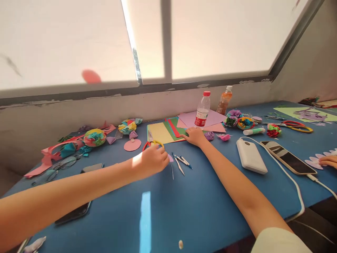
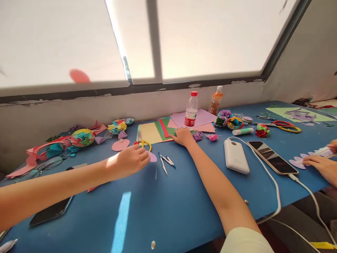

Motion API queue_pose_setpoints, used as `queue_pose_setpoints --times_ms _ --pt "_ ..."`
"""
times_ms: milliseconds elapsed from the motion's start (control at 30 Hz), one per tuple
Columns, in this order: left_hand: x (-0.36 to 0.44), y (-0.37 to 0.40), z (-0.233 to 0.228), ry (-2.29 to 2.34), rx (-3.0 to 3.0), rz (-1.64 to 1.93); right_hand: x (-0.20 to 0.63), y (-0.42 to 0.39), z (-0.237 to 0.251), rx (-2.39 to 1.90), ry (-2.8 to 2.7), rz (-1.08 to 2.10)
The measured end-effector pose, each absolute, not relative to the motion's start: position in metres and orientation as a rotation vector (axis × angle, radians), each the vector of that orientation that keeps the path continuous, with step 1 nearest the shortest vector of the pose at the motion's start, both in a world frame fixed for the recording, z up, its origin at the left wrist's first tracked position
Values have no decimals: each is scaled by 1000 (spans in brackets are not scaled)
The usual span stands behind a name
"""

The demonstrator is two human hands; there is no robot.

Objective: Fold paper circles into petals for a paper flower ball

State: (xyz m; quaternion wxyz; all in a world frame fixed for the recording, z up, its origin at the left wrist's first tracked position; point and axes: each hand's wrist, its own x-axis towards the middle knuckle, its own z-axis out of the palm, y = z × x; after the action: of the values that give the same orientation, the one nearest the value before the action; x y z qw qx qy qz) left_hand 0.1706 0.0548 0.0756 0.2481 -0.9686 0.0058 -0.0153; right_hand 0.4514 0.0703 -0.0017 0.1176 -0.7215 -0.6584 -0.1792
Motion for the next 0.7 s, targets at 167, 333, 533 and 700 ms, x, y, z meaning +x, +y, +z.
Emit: queue_pose_setpoints --times_ms 167,333,533,700 --pt "80 -13 48 -104 -2711 -175 390 50 15 -1856 -2034 -635" --pt "32 -38 24 -516 -2985 -321 298 -13 15 -1325 -2326 -675" --pt "28 -26 18 -996 -3190 -397 251 -59 -2 -506 -2442 -947" --pt "35 6 17 -1184 -3352 -351 252 -52 -2 -603 -2450 -895"
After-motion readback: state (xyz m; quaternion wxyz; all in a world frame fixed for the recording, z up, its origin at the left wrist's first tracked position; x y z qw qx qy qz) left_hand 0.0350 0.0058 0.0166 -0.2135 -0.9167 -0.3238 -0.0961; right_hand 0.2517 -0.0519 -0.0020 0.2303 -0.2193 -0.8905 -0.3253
